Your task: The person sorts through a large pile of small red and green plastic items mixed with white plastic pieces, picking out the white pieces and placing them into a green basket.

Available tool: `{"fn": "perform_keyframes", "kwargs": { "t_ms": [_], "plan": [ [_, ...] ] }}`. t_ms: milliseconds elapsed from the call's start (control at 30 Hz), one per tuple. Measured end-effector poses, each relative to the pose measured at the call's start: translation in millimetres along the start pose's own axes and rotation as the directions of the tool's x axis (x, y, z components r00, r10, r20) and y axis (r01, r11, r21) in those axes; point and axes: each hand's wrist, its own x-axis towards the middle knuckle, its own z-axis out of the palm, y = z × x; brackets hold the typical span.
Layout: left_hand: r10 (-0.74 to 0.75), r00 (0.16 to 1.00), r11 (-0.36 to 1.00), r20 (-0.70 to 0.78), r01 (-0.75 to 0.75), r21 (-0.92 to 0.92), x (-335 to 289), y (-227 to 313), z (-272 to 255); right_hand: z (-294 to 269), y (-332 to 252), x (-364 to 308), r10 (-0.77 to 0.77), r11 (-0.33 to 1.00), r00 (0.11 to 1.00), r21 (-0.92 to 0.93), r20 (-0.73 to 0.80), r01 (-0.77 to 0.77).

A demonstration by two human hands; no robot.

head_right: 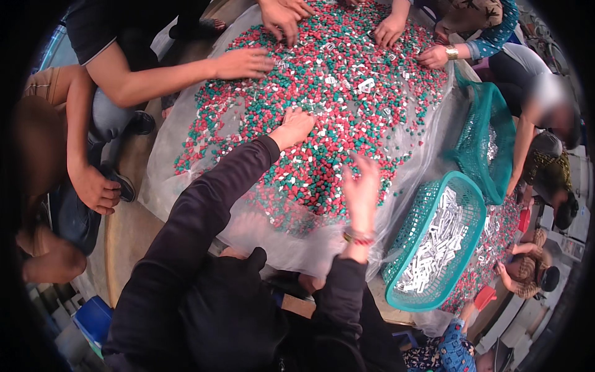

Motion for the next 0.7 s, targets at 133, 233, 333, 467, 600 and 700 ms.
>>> {"fn": "perform_keyframes", "kwargs": {
  "t_ms": [133,233,333,467,600,700],
  "plan": [
    [-0.048,0.998,0.999,0.047,0.049,-0.022,3,-20,2,80,-20,17,-0.156,0.988,0.985,0.022,0.074,0.155],
    [-0.001,0.997,0.995,0.075,0.008,-0.097,0,-32,-4,118,-18,25,-0.301,0.951,0.951,-0.046,0.07,0.304],
    [0.064,0.987,0.979,-0.148,-0.09,-0.181,-14,-53,2,145,-8,28,-0.272,0.961,0.959,-0.037,0.078,0.275],
    [0.044,0.976,0.837,-0.215,-0.154,-0.526,-27,-76,-16,155,-4,25,-0.207,0.974,0.976,-0.085,0.07,0.212],
    [-0.092,0.971,0.705,-0.222,-0.094,-0.703,-50,-77,-26,163,-9,38,-0.186,0.953,0.973,-0.214,0.139,0.213],
    [-0.183,0.974,0.606,-0.135,0.004,-0.795,-49,-61,-37,152,-1,46,-0.143,0.958,0.984,-0.234,0.11,0.166]
  ]
}}
